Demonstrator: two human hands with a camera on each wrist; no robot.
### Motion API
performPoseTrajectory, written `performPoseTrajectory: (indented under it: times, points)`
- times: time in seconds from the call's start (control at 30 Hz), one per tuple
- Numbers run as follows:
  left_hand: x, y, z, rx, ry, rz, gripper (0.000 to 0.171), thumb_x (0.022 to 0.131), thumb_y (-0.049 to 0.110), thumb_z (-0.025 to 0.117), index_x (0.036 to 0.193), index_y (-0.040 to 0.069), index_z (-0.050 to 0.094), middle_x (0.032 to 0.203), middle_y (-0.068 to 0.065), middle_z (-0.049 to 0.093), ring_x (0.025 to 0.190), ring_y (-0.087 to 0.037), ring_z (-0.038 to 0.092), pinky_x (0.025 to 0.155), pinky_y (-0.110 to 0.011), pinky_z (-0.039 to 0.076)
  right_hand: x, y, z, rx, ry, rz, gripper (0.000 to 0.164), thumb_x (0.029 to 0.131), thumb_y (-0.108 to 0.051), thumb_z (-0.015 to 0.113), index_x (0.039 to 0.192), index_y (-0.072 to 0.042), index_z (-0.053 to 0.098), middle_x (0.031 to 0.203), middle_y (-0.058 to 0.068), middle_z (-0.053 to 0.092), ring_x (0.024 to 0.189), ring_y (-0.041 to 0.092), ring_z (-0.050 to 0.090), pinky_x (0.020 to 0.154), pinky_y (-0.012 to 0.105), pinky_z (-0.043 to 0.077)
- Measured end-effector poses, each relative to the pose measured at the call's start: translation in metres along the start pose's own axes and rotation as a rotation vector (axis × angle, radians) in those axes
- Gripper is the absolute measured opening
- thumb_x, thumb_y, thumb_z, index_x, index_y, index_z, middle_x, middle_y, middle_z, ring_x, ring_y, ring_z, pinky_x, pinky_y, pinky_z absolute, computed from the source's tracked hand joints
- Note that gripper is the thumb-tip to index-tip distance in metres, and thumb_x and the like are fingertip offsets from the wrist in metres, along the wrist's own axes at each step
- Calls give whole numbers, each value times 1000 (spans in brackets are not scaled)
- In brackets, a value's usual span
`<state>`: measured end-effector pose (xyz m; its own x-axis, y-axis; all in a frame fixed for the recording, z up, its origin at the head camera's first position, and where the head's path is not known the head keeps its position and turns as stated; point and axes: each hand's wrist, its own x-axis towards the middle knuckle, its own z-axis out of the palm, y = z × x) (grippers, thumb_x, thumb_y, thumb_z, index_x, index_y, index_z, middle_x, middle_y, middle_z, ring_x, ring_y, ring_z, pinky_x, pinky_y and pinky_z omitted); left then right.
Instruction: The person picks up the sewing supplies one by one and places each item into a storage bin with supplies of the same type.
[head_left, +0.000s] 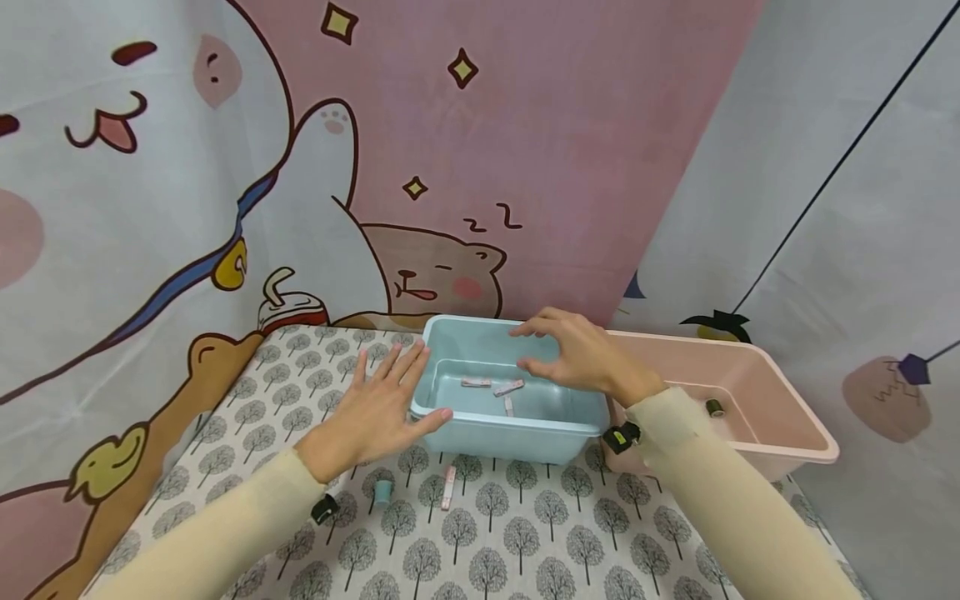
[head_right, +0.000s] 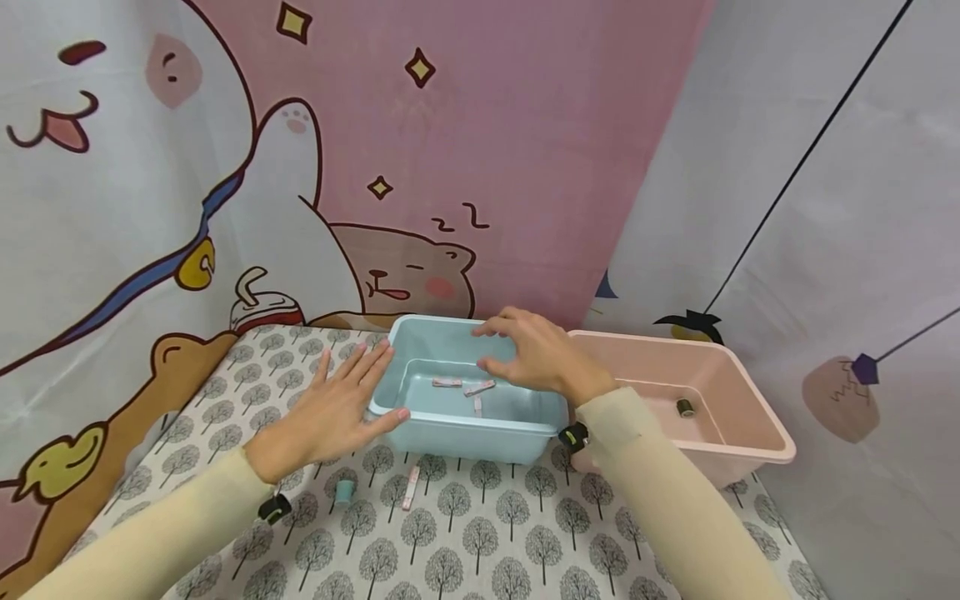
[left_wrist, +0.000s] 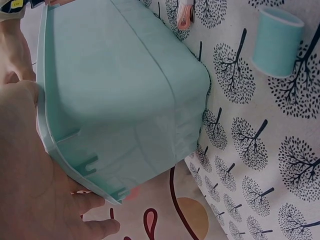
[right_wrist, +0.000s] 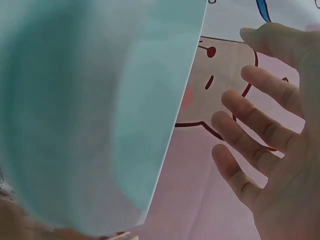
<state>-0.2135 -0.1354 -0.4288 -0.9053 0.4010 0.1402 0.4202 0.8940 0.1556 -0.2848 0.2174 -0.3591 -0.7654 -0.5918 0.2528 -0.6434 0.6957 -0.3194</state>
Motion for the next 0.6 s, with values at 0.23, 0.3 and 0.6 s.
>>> performPoseTrajectory:
  times: [0.23,0.3,0.6]
  points:
    - [1,0,-1,-17,-7,-4,114,108,92,38,188,15,12,197,-5,9,184,-43,14,144,-80,-5,-16,-13,5,1,18,-65,46,102,-35,90,146,-26,81,145,0,79,135,32,75,115,60,64]
    - [1,0,-1,-21,-6,-5,115,108,92,38,188,14,12,198,-5,9,184,-43,14,144,-80,-5,-19,-17,7,-14,35,-101,45,102,-35,90,145,-25,82,144,-1,80,136,30,76,115,59,64]
    - [1,-1,-1,-41,-22,-8,113,110,88,43,188,13,11,197,-5,6,185,-41,8,144,-79,-6,-35,-32,20,-17,78,-213,45,99,-34,94,142,-22,83,134,-3,81,126,20,79,111,46,69]
